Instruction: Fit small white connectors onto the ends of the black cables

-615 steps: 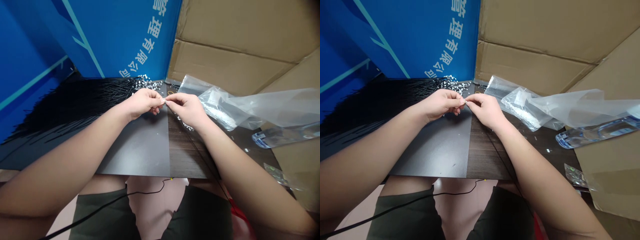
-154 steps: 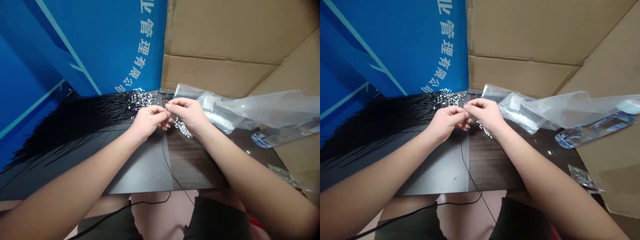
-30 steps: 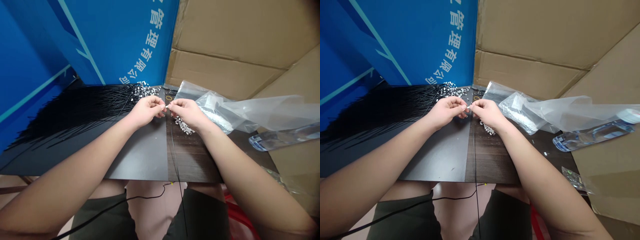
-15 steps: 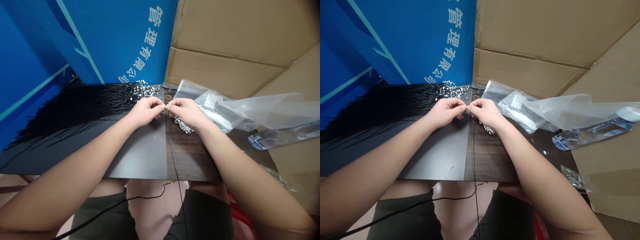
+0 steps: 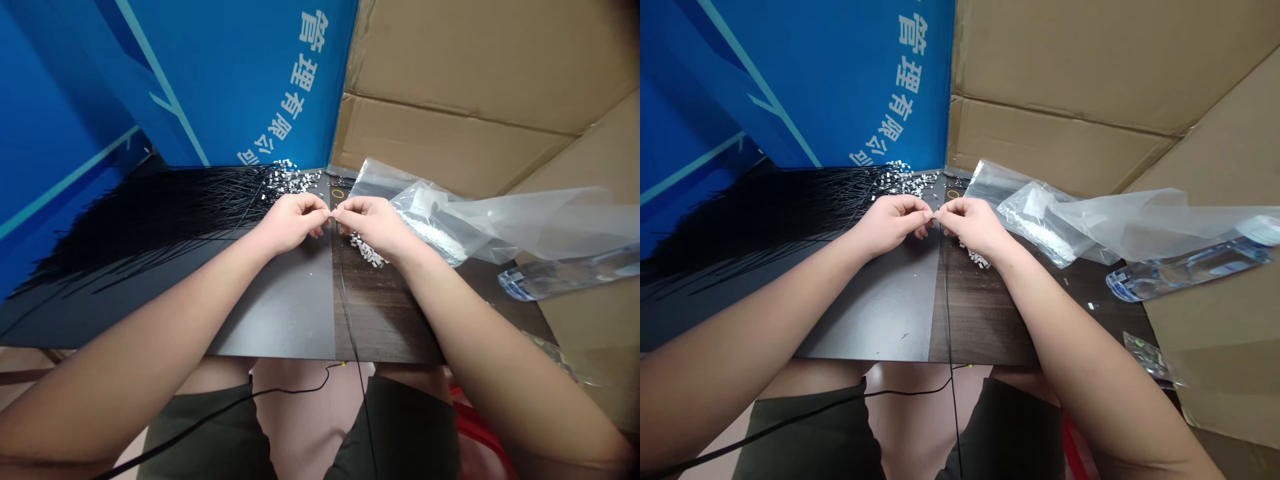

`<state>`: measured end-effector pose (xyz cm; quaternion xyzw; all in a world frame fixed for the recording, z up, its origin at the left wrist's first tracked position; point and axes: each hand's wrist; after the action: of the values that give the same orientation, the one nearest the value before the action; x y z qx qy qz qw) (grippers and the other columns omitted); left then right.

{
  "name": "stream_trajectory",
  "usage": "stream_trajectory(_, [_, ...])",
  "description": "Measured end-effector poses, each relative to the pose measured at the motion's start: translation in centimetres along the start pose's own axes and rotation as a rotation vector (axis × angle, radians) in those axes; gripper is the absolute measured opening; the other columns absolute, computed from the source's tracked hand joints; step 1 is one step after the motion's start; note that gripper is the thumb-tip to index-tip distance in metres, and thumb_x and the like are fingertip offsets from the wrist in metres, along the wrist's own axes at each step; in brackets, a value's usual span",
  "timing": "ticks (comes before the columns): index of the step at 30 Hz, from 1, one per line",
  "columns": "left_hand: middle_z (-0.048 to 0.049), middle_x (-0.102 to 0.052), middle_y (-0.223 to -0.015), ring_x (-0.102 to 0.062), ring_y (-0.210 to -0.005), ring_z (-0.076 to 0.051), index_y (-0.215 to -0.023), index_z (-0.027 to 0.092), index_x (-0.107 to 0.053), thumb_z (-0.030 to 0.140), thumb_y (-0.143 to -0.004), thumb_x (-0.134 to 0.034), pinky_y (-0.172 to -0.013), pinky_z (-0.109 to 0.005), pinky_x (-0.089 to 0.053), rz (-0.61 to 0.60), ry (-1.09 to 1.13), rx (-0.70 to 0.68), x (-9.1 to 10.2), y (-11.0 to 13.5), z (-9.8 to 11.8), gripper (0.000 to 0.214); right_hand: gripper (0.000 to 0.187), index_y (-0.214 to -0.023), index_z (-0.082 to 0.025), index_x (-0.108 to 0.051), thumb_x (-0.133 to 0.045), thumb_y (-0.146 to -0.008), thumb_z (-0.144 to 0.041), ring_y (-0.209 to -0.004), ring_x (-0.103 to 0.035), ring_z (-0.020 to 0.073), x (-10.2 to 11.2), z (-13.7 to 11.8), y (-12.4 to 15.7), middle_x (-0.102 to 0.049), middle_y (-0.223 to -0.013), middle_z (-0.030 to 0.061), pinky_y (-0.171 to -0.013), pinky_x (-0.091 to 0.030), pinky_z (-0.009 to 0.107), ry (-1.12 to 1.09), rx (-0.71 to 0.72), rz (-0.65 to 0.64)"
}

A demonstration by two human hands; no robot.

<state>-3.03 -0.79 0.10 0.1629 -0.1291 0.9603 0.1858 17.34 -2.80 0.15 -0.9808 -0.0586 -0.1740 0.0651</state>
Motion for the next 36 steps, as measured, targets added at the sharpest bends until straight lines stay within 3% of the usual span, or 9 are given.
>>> stream_trajectory(27, [-0.0015, -0.069, -0.066, -0.064, -0.058, -0.010, -0.081, 0.014, -0.069, 0.010, -0.093, -0.067, -0.061, -0.023, -0.053, -0.030, 0.068, 0.075, -0.5, -0.2, 0.3, 0.013, 0.017, -0.080, -0.020, -0.072, -0.076, -0.093, -0.029, -0.064, -0.053, 0.0125, 0.2, 0.6, -0.1, -0.066, -0.071, 0.0015, -0.061, -0.041, 0.028, 0.060, -0.004, -0.008])
stream_trajectory(33, [-0.0024, -0.071, -0.073, -0.064, -0.059, -0.009, -0.080, 0.014, -0.069, 0.010, -0.088, -0.069, -0.060, -0.023, -0.054, 0.059, 0.281, 0.114, -0.2, -0.3, 0.1, 0.009, 0.021, -0.077, -0.019, -0.071, -0.087, -0.083, -0.031, -0.067, -0.060, 0.0121, 0.0, -0.2, -0.1, -0.069, -0.072, 0.0012, -0.065, -0.050, 0.028, -0.274, -0.023, 0.014])
stream_trajectory(36, [-0.0027, -0.071, -0.075, -0.063, -0.059, -0.009, -0.080, 0.015, -0.069, 0.014, -0.086, -0.073, -0.060, -0.022, -0.053, 0.086, 0.434, 0.155, 0.1, -0.3, 0.1, 0.008, 0.020, -0.079, -0.018, -0.074, -0.090, -0.078, -0.030, -0.069, -0.067, 0.0137, 0.0, -0.6, 0.1, -0.077, -0.082, 0.0053, -0.068, -0.055, 0.029, -0.427, -0.088, -0.072])
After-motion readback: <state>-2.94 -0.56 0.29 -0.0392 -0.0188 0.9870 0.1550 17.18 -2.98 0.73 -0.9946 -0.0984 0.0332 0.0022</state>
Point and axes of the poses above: each hand's wrist, its own y-axis away from the middle knuckle, its own x-axis out of the back of the hand, z = x × y
